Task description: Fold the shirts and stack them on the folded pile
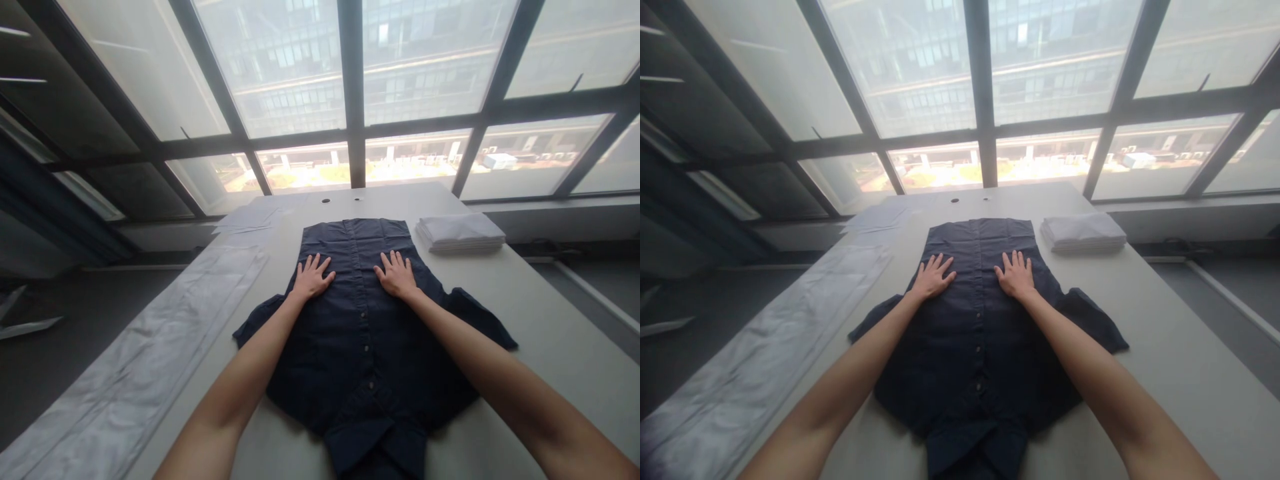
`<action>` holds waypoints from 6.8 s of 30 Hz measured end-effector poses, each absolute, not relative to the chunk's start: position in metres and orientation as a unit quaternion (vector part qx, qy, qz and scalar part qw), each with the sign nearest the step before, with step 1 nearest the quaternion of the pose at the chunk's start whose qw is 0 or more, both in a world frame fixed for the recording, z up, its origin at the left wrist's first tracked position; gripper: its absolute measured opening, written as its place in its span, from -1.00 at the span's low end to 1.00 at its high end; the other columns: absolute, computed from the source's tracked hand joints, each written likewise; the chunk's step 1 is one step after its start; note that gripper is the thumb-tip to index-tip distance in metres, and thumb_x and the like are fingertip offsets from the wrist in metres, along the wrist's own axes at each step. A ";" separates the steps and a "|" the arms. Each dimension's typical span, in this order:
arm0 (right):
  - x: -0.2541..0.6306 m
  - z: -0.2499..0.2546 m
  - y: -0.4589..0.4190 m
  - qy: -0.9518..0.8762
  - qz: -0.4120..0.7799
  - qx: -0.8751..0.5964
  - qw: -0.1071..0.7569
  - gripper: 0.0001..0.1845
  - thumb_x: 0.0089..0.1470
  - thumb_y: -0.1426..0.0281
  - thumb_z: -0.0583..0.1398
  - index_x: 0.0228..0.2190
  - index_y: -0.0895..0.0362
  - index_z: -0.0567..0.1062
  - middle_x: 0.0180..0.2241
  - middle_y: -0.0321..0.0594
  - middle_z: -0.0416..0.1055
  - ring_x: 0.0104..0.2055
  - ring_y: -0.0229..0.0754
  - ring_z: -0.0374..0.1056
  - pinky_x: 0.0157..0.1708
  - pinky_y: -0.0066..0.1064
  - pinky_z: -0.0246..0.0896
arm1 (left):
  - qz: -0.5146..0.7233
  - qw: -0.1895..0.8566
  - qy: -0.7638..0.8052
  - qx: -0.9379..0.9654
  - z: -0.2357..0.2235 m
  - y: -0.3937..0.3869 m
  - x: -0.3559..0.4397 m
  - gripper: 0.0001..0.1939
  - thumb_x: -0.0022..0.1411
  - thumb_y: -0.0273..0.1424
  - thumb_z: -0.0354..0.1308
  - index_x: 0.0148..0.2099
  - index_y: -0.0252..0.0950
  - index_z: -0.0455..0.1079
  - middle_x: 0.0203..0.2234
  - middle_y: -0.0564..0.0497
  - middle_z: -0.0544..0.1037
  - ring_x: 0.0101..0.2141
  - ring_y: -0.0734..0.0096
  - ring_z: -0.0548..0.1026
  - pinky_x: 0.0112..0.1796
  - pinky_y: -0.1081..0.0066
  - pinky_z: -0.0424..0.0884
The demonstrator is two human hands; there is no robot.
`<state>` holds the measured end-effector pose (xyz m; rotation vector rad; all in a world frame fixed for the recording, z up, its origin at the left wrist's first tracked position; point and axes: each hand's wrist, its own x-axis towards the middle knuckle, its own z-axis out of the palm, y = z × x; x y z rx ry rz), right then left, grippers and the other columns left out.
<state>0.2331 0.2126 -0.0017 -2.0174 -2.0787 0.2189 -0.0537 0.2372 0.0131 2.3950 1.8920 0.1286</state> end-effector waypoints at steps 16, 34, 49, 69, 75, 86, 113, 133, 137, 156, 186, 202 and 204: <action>0.250 -0.003 0.130 -0.723 0.067 -0.666 0.169 -0.37 0.38 0.18 -0.08 0.35 0.20 0.14 0.43 0.08 -0.11 0.47 0.05 -0.26 0.36 0.04 -0.33 | 0.034 0.034 0.586 0.809 0.014 0.117 -0.045 -0.36 0.44 0.03 -0.18 0.47 -0.01 -0.02 0.45 0.00 -0.08 0.41 -0.02 -0.15 0.28 -0.22 -0.14; 0.325 0.007 0.090 -0.650 0.051 -0.622 0.433 -0.51 0.21 0.35 0.02 0.06 0.29 0.48 0.08 0.12 0.46 0.17 0.03 0.34 0.25 -0.12 0.15 | 0.068 0.076 0.463 0.881 0.011 0.069 0.052 -0.38 0.44 0.01 -0.13 0.44 -0.04 0.06 0.44 -0.03 -0.02 0.41 0.05 -0.14 0.31 -0.16 -0.15; 0.439 -0.030 0.055 -0.585 0.026 -0.761 0.278 -0.54 0.15 0.12 0.06 -0.27 0.21 0.59 -0.30 0.07 0.56 -0.22 0.08 0.45 -0.11 -0.16 0.29 | 0.071 0.063 0.464 0.881 0.008 0.070 0.050 -0.39 0.44 -0.03 -0.09 0.44 0.01 0.04 0.44 0.03 -0.01 0.41 0.09 -0.12 0.32 -0.13 -0.13; 0.384 0.021 0.031 -0.495 0.517 -0.480 0.508 -0.26 0.30 -0.07 -0.18 0.27 0.11 0.25 0.00 0.03 0.54 0.01 0.05 0.49 -0.05 -0.06 0.39 | 0.071 0.071 0.462 0.881 0.009 0.072 0.051 -0.40 0.43 -0.04 -0.07 0.44 0.00 0.05 0.43 0.01 0.00 0.41 0.07 -0.11 0.32 -0.13 -0.15; 0.355 0.014 0.026 -0.558 0.440 -0.483 0.511 -0.35 0.30 -0.07 -0.08 0.02 0.12 0.52 -0.06 0.01 0.57 -0.04 0.07 0.52 0.00 -0.03 0.39 | 0.079 0.068 0.461 0.881 0.007 0.072 0.051 -0.40 0.43 -0.04 -0.08 0.44 0.00 0.06 0.44 0.04 0.00 0.41 0.07 -0.11 0.33 -0.11 -0.17; 0.350 0.000 0.029 -0.769 0.086 -0.542 0.327 -0.44 0.36 0.20 -0.04 0.31 0.05 0.25 0.37 -0.11 0.12 0.43 0.00 -0.05 0.37 0.04 -0.14 | 0.073 0.068 0.465 0.880 0.006 0.073 0.051 -0.40 0.43 -0.05 -0.05 0.43 0.01 0.07 0.43 0.03 0.01 0.41 0.09 -0.11 0.33 -0.12 -0.16; 0.353 -0.023 0.038 -0.739 0.051 -0.640 0.205 -0.40 0.39 0.11 -0.12 0.29 0.10 0.27 0.35 0.00 0.12 0.40 0.12 0.01 0.30 0.32 -0.22 | 0.070 0.128 0.328 0.934 0.032 0.064 0.059 -0.44 0.49 -0.03 -0.19 0.44 0.02 0.03 0.39 0.10 0.13 0.40 0.26 -0.03 0.36 0.04 -0.20; 0.277 -0.015 0.082 -0.713 0.024 -0.672 0.200 -0.25 0.32 0.13 -0.05 0.31 0.43 0.15 0.38 0.26 -0.05 0.44 0.18 -0.15 0.36 0.10 -0.28 | 0.067 0.126 0.324 0.935 0.029 0.064 0.058 -0.43 0.48 -0.06 -0.14 0.45 0.02 0.01 0.40 0.11 0.11 0.40 0.25 -0.04 0.36 0.05 -0.20; 0.281 -0.017 0.084 -0.709 0.028 -0.684 0.170 -0.22 0.32 0.10 -0.07 0.33 0.42 0.13 0.40 0.19 -0.07 0.45 0.11 -0.18 0.38 -0.01 -0.33 | 0.075 0.129 0.322 0.935 0.027 0.065 0.058 -0.43 0.47 -0.09 -0.09 0.45 0.01 0.03 0.39 0.10 0.14 0.40 0.23 -0.02 0.36 0.05 -0.19; 0.346 0.000 0.102 -0.619 0.021 -0.740 0.261 -0.38 0.35 0.32 -0.22 0.32 0.26 0.19 0.40 0.01 0.00 0.46 0.05 -0.19 0.34 0.20 -0.24 | 0.079 0.127 0.315 0.937 0.023 0.067 0.057 -0.39 0.46 -0.10 -0.07 0.47 -0.05 -0.02 0.41 0.06 0.08 0.40 0.22 -0.04 0.36 0.03 -0.18; 0.315 -0.006 0.084 -0.756 0.014 -0.631 0.174 -0.39 0.37 0.18 -0.08 0.33 0.14 0.19 0.42 -0.03 -0.06 0.46 0.06 -0.18 0.34 0.20 -0.24 | 0.079 0.122 0.318 0.937 0.020 0.068 0.057 -0.40 0.47 -0.10 -0.08 0.47 -0.03 -0.02 0.41 0.05 0.09 0.40 0.23 -0.02 0.35 0.05 -0.17; 0.288 0.001 0.071 -0.792 0.032 -0.580 0.186 -0.38 0.36 0.24 -0.09 0.37 0.15 0.11 0.44 -0.08 -0.15 0.48 0.00 -0.29 0.38 0.10 -0.30 | 0.082 0.125 0.320 0.936 0.020 0.068 0.058 -0.39 0.45 -0.11 -0.05 0.46 -0.03 -0.01 0.40 0.04 0.13 0.39 0.22 -0.01 0.35 0.03 -0.16; 0.285 -0.002 0.071 -0.797 0.044 -0.584 0.146 -0.36 0.35 0.23 -0.07 0.37 0.17 0.11 0.44 -0.04 -0.17 0.48 0.04 -0.28 0.37 0.15 -0.32 | 0.082 0.124 0.319 0.936 0.019 0.068 0.058 -0.39 0.45 -0.11 -0.05 0.47 -0.04 -0.02 0.40 0.04 0.13 0.40 0.22 -0.01 0.35 0.04 -0.16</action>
